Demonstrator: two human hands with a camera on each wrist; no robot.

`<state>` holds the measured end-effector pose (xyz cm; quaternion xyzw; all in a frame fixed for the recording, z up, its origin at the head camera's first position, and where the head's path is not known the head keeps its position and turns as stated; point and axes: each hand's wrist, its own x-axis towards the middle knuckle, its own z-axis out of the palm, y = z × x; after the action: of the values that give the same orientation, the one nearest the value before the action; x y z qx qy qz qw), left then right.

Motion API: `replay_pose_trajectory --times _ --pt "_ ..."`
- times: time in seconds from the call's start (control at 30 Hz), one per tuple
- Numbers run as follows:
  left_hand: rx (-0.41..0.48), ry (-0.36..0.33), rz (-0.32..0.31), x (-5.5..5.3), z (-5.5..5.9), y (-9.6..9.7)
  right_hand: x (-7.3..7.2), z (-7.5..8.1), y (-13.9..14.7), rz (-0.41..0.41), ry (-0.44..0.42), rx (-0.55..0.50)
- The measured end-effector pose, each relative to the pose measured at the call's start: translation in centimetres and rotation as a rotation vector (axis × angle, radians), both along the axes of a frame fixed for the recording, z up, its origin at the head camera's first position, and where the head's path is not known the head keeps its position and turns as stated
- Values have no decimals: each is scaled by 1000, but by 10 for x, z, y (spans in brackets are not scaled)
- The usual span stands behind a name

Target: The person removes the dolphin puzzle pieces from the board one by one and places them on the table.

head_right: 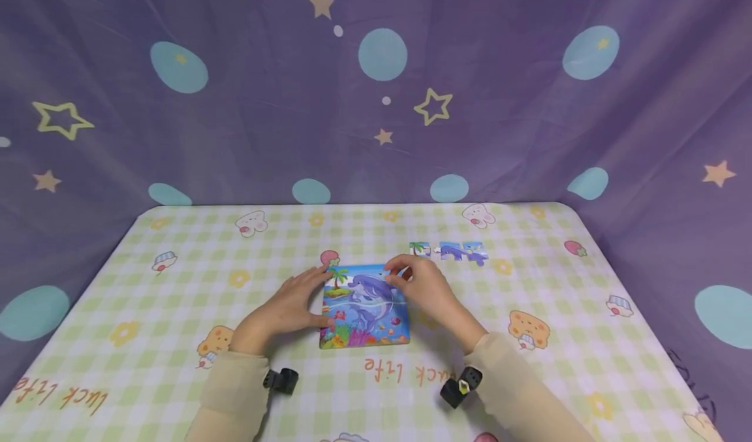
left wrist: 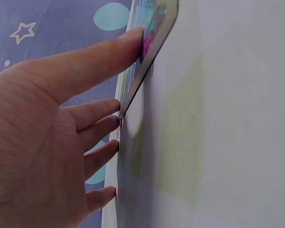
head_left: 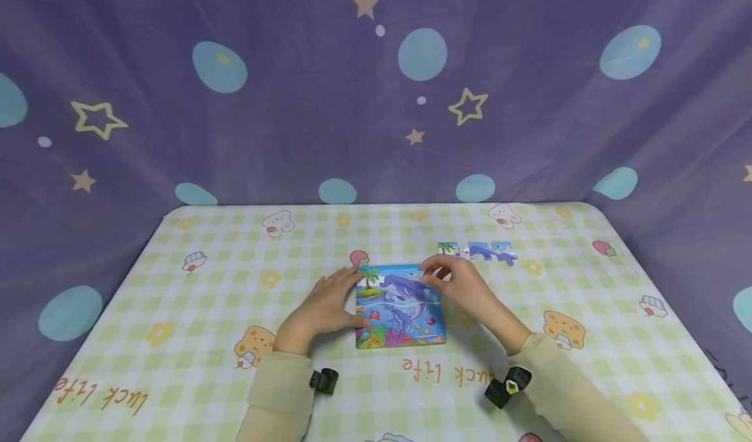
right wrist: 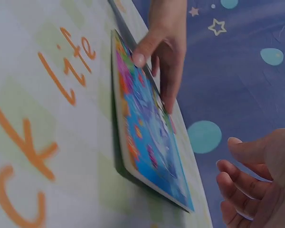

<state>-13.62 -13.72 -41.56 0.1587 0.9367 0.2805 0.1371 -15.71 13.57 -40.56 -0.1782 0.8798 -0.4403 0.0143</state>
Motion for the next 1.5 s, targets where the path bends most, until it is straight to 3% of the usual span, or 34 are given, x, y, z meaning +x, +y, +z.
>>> replay_pose_trajectory --times 0.27,0.53,1.1,1.5 --pt "-3 -1 1 -2 -1 1 4 -4 -16 10 -61 -19" --pt "-14 -11 7 -2 -2 1 5 -10 -27 70 -12 -7" --pt "-2 -10 1 -1 1 0 8 -19 -55 122 -6 71" --pt "1 -16 4 0 2 0 8 -19 -64 145 -49 126"
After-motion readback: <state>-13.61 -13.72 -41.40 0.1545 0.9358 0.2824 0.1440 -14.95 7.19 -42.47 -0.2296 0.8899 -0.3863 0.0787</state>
